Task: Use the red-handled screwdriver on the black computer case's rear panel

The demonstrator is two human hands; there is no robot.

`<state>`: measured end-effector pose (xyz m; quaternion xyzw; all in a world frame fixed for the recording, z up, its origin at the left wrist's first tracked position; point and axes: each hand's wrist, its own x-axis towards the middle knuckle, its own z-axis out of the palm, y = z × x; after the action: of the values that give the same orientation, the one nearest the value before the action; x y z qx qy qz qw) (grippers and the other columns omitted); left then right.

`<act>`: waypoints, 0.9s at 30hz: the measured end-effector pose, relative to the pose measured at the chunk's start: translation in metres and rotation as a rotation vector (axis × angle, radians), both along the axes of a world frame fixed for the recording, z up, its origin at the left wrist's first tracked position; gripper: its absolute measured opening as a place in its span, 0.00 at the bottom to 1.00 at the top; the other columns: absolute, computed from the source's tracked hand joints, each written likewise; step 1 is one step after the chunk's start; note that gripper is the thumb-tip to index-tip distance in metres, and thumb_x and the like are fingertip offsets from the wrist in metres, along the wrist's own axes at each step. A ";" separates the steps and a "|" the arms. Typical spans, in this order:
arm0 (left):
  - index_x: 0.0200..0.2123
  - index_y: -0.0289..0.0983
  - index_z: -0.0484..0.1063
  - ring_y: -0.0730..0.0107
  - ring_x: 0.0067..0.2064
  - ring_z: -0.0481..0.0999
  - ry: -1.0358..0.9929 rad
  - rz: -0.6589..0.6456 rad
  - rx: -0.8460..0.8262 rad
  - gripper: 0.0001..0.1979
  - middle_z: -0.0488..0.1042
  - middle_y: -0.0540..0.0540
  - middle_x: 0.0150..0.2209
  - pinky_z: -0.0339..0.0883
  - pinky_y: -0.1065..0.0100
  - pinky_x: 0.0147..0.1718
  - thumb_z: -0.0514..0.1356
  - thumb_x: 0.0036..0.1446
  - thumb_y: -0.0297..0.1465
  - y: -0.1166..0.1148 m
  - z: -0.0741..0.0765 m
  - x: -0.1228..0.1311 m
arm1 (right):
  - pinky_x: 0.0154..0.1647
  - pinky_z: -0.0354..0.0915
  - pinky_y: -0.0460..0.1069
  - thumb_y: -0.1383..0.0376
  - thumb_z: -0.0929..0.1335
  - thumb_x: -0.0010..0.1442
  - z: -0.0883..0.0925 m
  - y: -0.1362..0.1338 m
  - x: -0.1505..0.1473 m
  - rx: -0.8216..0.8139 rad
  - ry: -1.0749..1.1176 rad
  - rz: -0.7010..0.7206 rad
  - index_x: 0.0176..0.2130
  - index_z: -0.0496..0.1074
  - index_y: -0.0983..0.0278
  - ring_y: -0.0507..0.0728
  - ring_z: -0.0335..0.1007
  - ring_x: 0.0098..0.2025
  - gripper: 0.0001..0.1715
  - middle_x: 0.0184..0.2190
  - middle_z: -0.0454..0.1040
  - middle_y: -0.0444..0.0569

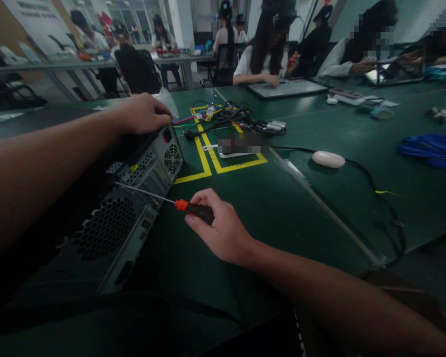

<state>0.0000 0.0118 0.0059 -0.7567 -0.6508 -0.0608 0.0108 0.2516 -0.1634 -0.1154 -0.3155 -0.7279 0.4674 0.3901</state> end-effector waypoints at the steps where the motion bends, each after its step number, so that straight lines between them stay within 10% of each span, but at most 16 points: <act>1: 0.58 0.30 0.80 0.57 0.52 0.77 0.008 0.000 0.002 0.28 0.81 0.39 0.50 0.64 0.57 0.61 0.54 0.64 0.41 0.001 0.001 0.001 | 0.39 0.64 0.50 0.64 0.70 0.66 0.000 0.000 0.000 -0.003 -0.002 -0.001 0.45 0.68 0.59 0.54 0.69 0.34 0.08 0.34 0.72 0.41; 27: 0.46 0.33 0.83 0.64 0.41 0.76 -0.107 -0.095 0.038 0.22 0.80 0.44 0.37 0.67 0.64 0.47 0.59 0.57 0.41 -0.003 -0.002 -0.001 | 0.39 0.65 0.51 0.61 0.71 0.66 0.003 -0.001 0.001 -0.016 0.003 -0.019 0.45 0.69 0.59 0.54 0.69 0.34 0.10 0.36 0.74 0.43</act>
<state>-0.0011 0.0090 0.0040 -0.7820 -0.6126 -0.1139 -0.0124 0.2523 -0.1644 -0.1119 -0.3249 -0.7204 0.4700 0.3931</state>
